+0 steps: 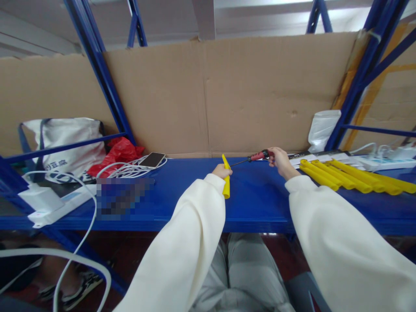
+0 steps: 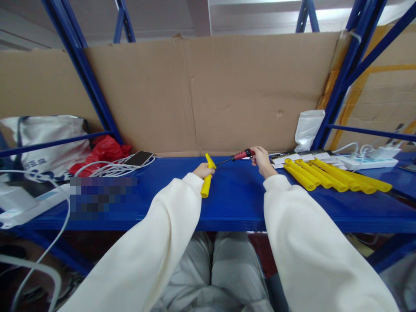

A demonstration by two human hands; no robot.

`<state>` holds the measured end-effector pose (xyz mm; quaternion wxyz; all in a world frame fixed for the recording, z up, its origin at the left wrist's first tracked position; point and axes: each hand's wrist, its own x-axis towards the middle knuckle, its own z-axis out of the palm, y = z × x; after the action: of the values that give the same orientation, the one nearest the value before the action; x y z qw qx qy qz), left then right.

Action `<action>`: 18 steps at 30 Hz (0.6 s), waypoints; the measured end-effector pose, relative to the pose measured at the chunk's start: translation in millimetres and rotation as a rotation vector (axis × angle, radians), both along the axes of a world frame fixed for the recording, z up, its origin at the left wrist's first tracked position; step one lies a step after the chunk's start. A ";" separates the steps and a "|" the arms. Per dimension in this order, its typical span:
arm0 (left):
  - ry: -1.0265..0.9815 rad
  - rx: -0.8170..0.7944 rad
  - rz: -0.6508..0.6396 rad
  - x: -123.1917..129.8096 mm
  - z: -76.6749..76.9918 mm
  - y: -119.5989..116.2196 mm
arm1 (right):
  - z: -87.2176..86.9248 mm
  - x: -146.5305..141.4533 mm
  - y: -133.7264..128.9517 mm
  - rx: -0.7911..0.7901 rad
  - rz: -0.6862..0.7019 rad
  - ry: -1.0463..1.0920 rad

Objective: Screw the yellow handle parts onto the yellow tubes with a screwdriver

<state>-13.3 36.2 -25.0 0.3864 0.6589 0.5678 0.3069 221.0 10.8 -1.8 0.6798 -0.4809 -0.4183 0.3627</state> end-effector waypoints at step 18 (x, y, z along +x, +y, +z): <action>0.004 0.016 0.013 -0.9 -0.7 0.3 | -4.3 -3.5 1.9 -0.028 0.104 0.096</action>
<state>-14.1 36.5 -25.7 0.3779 0.6587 0.5704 0.3130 217.5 12.7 -6.2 0.6727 -0.4498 -0.4045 0.4261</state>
